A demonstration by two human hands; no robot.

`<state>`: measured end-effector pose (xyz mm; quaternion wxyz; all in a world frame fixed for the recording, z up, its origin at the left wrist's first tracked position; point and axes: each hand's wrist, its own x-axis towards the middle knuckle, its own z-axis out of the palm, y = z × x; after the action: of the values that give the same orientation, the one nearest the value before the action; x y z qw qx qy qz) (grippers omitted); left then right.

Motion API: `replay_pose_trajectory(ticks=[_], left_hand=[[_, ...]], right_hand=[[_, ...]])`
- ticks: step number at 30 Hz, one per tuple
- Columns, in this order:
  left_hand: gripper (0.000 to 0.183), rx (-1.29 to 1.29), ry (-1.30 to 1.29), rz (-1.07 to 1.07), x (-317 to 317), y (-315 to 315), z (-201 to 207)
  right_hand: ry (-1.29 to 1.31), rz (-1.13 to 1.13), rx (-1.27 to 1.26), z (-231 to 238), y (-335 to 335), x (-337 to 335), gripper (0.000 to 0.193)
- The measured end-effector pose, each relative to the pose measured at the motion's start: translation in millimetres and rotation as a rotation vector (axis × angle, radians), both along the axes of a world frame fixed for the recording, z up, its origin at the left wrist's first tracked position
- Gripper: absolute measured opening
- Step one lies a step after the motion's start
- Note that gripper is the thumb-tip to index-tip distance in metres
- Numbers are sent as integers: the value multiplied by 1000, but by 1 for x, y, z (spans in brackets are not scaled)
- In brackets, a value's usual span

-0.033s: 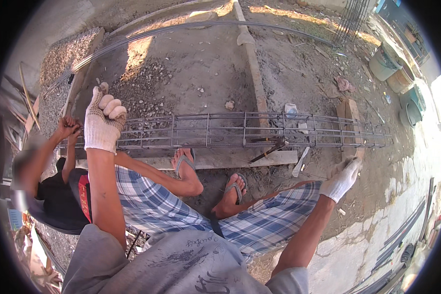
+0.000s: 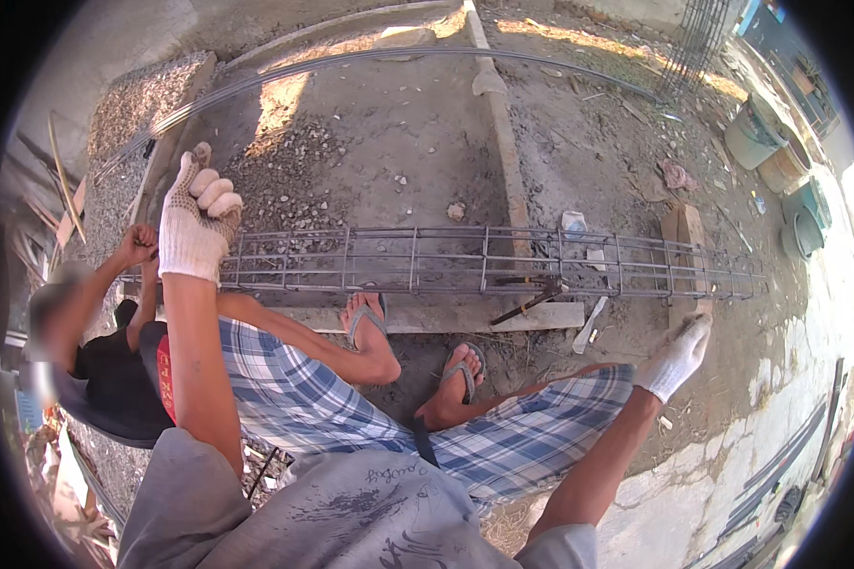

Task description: The person sits on the ground at a construction site and assembles a rebar cage. They use pliers to twist wire ties around the intersections of the steel bars, securing the grid structure.

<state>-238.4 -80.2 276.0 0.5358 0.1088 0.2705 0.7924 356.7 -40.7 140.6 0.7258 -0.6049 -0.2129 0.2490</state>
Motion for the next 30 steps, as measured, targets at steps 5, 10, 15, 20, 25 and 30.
replay_pose_trajectory(ticks=[5, 10, 15, 20, 25, 30], left_hand=[[27, -51, 80, -3, -14, 27, 1], [18, -57, -58, 19, -32, 25, -12], [13, -116, -87, 35, -30, 16, -31], [29, -128, 223, -37, 31, 19, -27], [28, -162, 281, -185, 89, 19, -45], [25, -145, 195, -288, 140, 26, -49]], right_hand=[[-288, 31, -60, -12, 27, 41, 35], [-778, 9, -101, -35, 56, 61, 40], [-693, 44, -192, -48, 53, 101, 38], [-855, 28, -5, 13, 47, 7, 33], [-293, 625, -31, 84, 8, -184, 22], [-622, 805, 154, 56, -25, -292, 22]])
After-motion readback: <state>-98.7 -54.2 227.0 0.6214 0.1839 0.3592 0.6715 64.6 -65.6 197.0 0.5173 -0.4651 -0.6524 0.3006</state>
